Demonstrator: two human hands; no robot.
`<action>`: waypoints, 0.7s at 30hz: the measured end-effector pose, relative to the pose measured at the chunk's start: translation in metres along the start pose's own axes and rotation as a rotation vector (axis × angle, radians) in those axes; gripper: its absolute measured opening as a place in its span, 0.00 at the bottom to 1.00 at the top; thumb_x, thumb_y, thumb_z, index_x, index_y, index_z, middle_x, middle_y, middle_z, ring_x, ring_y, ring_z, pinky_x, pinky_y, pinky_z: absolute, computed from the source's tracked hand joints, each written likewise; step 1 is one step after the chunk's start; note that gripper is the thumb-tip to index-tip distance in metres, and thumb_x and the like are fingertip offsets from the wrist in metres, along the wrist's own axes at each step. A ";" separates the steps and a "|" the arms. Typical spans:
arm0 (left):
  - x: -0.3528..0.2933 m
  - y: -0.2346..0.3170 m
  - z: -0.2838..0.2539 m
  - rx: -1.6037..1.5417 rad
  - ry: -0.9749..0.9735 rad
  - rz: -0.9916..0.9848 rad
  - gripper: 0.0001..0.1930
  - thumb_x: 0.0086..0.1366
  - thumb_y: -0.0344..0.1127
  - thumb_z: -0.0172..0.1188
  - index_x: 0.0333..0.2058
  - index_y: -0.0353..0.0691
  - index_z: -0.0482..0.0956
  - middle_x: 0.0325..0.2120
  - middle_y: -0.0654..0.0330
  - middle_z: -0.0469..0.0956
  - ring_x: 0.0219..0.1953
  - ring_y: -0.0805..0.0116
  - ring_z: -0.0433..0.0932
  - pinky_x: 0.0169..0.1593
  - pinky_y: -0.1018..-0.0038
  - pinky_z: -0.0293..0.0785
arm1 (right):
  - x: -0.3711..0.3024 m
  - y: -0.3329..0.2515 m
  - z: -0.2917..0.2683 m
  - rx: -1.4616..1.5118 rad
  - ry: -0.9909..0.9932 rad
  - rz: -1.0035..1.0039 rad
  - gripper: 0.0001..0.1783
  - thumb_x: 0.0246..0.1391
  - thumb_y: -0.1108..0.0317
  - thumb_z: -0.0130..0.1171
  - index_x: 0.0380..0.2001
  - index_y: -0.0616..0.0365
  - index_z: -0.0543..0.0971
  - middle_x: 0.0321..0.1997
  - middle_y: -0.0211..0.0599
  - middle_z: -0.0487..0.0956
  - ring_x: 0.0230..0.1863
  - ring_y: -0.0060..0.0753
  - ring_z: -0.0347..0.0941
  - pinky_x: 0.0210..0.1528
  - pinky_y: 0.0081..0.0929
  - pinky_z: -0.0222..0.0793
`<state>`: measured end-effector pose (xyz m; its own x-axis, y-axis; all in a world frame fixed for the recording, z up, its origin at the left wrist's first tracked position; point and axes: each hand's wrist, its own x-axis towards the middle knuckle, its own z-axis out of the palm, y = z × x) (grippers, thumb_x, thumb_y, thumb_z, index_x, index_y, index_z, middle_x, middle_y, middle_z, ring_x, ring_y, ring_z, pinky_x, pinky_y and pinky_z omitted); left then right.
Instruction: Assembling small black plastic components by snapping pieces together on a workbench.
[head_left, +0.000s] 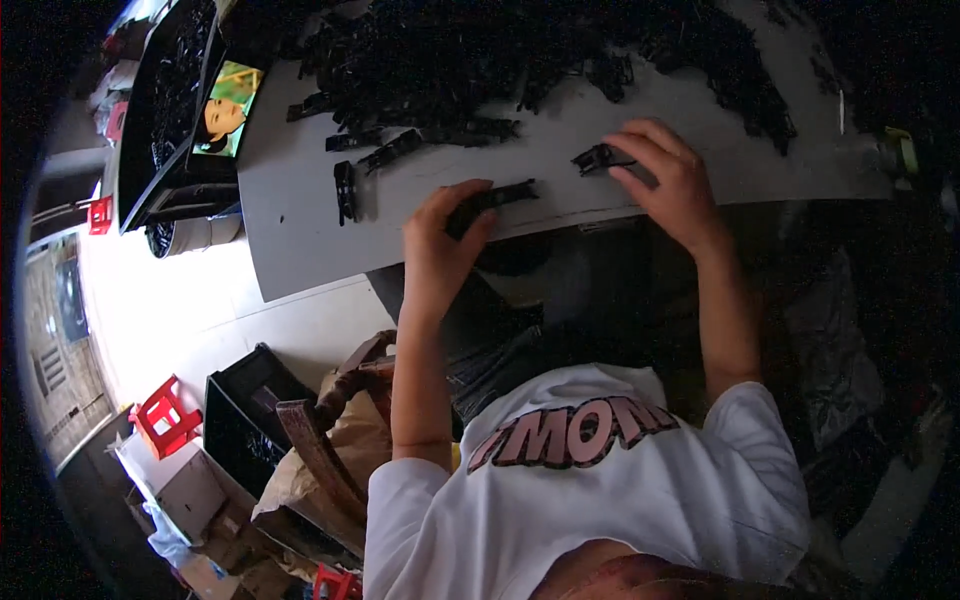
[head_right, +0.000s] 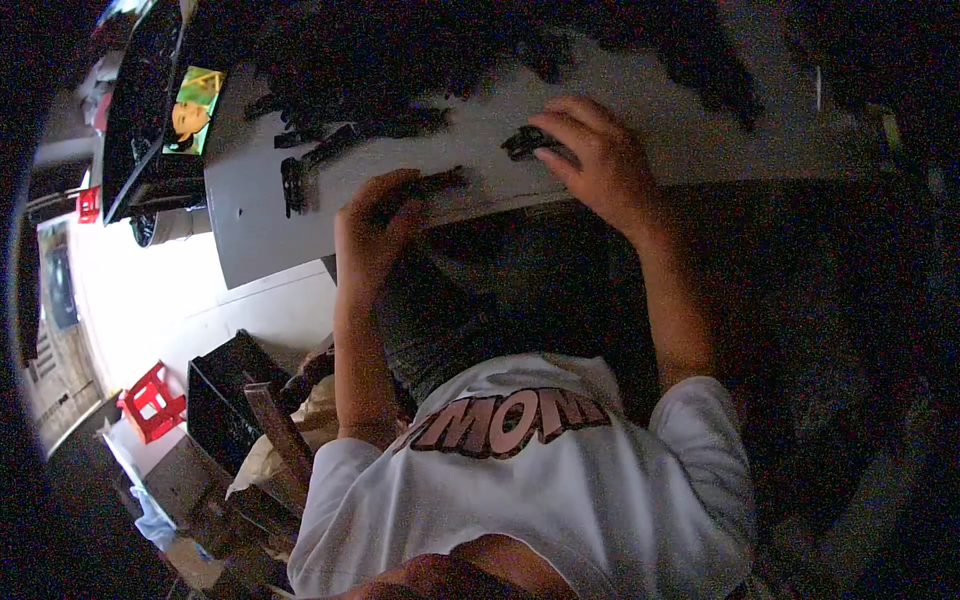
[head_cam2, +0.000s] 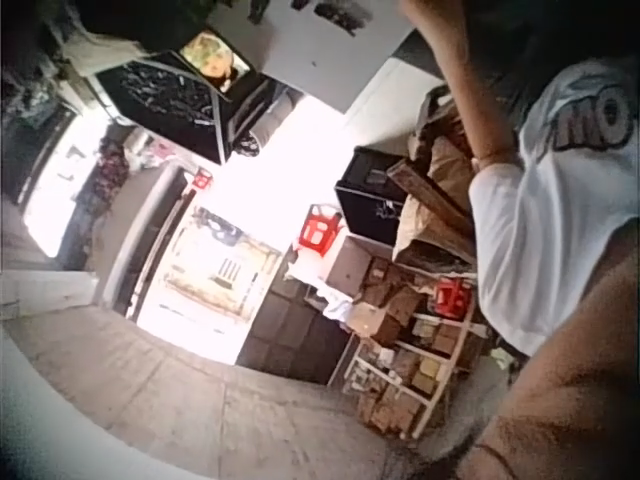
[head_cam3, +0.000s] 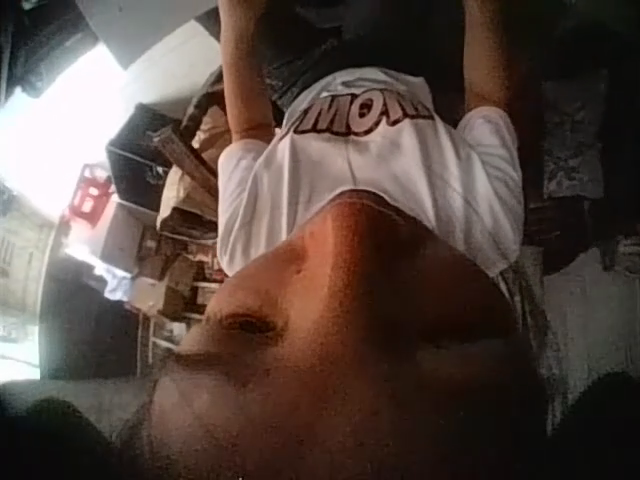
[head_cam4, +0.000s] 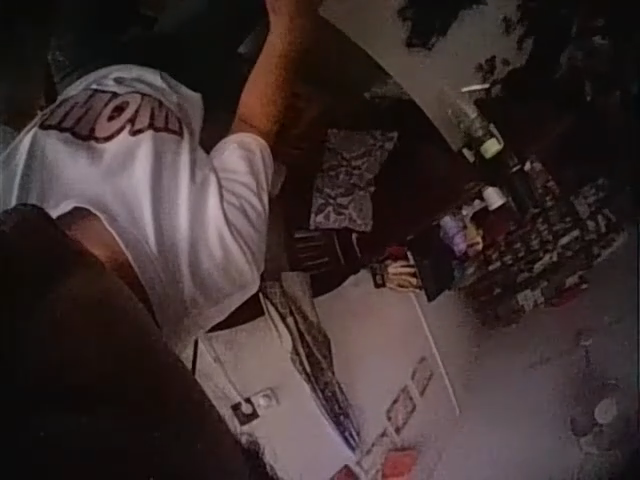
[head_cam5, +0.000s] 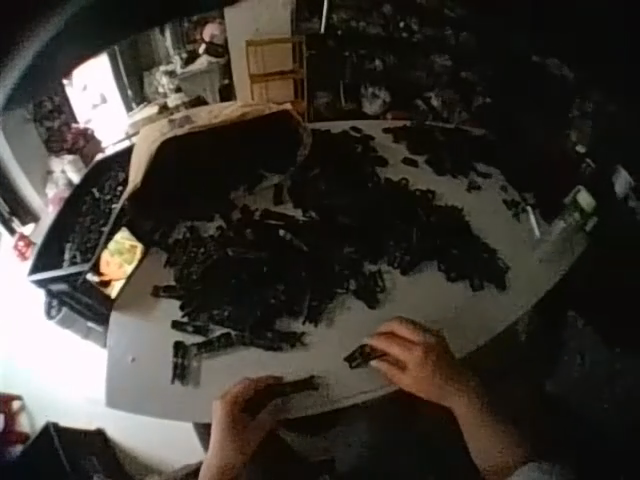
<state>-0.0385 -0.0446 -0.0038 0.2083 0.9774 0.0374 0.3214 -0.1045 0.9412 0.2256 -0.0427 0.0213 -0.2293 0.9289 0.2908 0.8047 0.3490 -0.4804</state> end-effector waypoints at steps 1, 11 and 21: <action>0.000 -0.002 0.000 0.017 -0.004 0.007 0.15 0.49 0.23 0.59 0.39 0.38 0.76 0.32 0.53 0.77 0.36 0.62 0.77 0.41 0.74 0.70 | 0.003 -0.004 -0.001 -0.004 -0.041 -0.035 0.17 0.45 0.72 0.61 0.41 0.57 0.76 0.42 0.35 0.71 0.43 0.33 0.70 0.41 0.27 0.70; -0.001 0.009 0.003 0.016 -0.007 0.033 0.14 0.51 0.25 0.59 0.39 0.38 0.76 0.28 0.55 0.78 0.30 0.70 0.78 0.36 0.76 0.72 | 0.008 -0.006 0.013 -0.246 -0.100 -0.195 0.18 0.42 0.74 0.62 0.40 0.59 0.74 0.43 0.37 0.71 0.44 0.37 0.70 0.42 0.30 0.71; 0.000 0.016 0.004 -0.023 -0.059 -0.002 0.13 0.53 0.24 0.58 0.40 0.36 0.76 0.24 0.58 0.78 0.22 0.74 0.76 0.30 0.79 0.71 | 0.014 -0.062 0.032 0.111 -0.148 -0.172 0.18 0.39 0.75 0.62 0.38 0.62 0.73 0.38 0.40 0.70 0.37 0.39 0.72 0.35 0.30 0.70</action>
<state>-0.0299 -0.0472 0.0098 0.2617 0.9650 0.0161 0.3008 -0.0974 0.9487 0.1548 -0.0471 0.0289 -0.4419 0.8599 0.2555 0.6838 0.5072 -0.5246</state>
